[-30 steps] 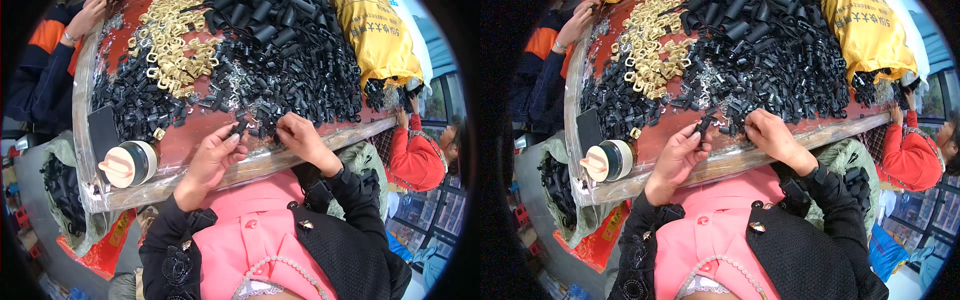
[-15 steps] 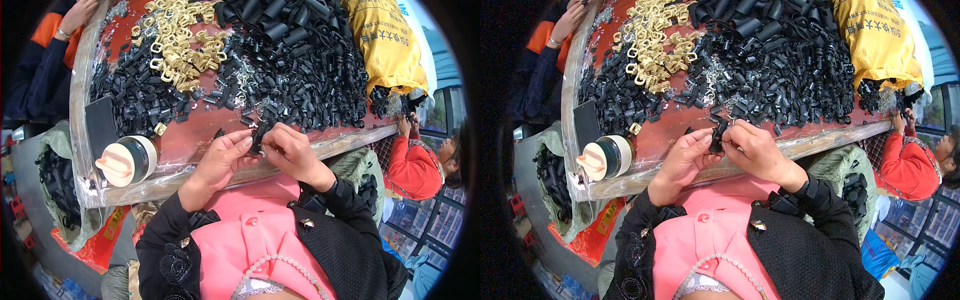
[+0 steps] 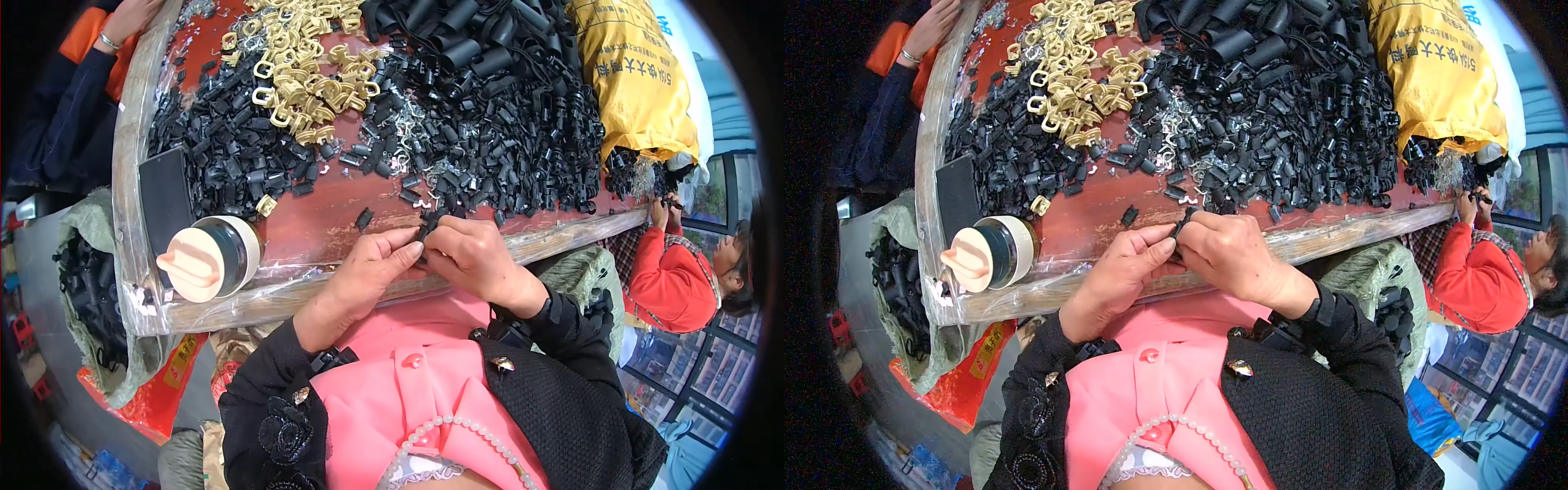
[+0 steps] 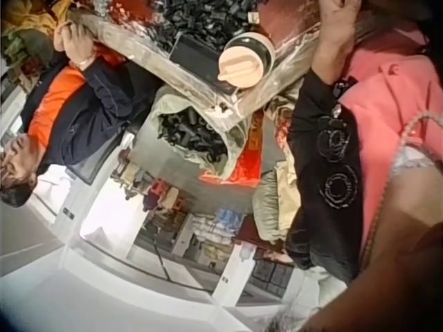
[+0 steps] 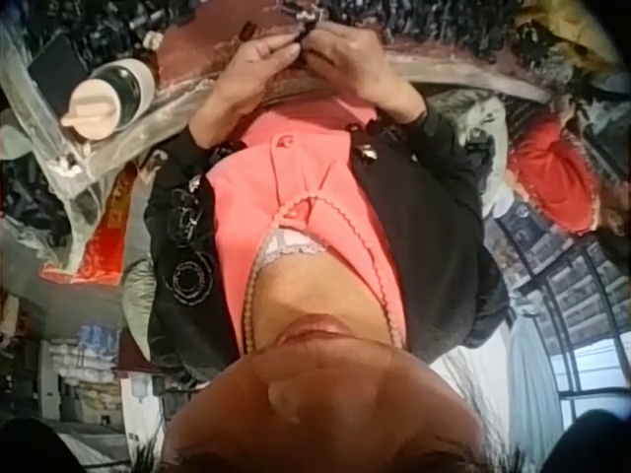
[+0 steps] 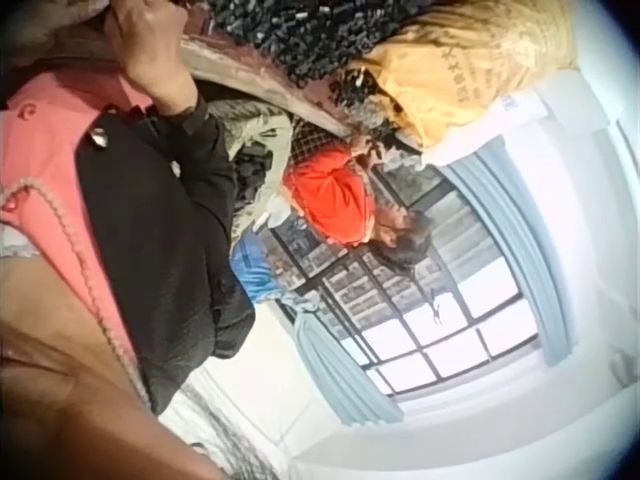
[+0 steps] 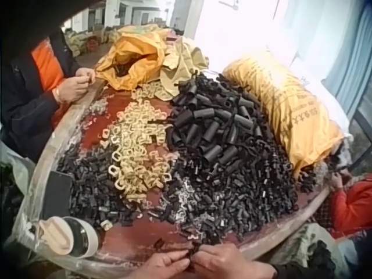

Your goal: The person assembles plastic components by hand, picking up a black connector and inserting a small metal clip into it. They then slide a larger black sleeve over the assembly and place the finished unit into a large green bag.

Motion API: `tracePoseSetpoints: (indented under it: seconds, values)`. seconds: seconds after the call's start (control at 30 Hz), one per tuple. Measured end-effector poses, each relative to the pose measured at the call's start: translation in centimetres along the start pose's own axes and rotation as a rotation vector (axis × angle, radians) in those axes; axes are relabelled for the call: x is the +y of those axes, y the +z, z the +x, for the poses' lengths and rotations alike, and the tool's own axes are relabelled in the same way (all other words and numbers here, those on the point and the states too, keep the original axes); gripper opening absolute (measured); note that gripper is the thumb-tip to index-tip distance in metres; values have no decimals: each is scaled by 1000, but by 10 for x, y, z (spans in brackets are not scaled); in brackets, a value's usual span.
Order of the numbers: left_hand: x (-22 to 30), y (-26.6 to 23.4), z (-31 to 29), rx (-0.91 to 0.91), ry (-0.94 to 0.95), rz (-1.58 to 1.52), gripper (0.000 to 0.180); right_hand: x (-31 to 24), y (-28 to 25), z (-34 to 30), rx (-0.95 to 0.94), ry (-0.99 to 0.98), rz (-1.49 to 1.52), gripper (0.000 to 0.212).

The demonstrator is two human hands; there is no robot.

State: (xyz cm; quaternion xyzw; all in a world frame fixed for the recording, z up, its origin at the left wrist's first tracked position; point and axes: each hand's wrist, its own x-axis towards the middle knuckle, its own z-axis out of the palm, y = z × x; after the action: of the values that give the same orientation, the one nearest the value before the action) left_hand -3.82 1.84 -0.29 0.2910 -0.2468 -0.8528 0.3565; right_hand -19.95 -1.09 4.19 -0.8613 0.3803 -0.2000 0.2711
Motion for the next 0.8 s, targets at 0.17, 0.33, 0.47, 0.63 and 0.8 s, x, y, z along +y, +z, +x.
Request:
tracePoseSetpoints:
  seconds: [0.17,0.33,0.47,0.63,0.8]
  values:
    - [3,-2,0,-5,-20,-3,32,-3,2,3,-4,82,67,7]
    - [3,-3,1,3,-35,-85,32,0,3,7,6,116,99,5]
    - [3,-5,0,-3,-39,-113,31,-1,0,10,-10,100,72,4]
    - [5,-7,1,0,-32,-187,29,0,1,13,-36,77,42,5]
    - [3,-13,3,17,-13,-239,27,6,2,20,-14,17,116,6]
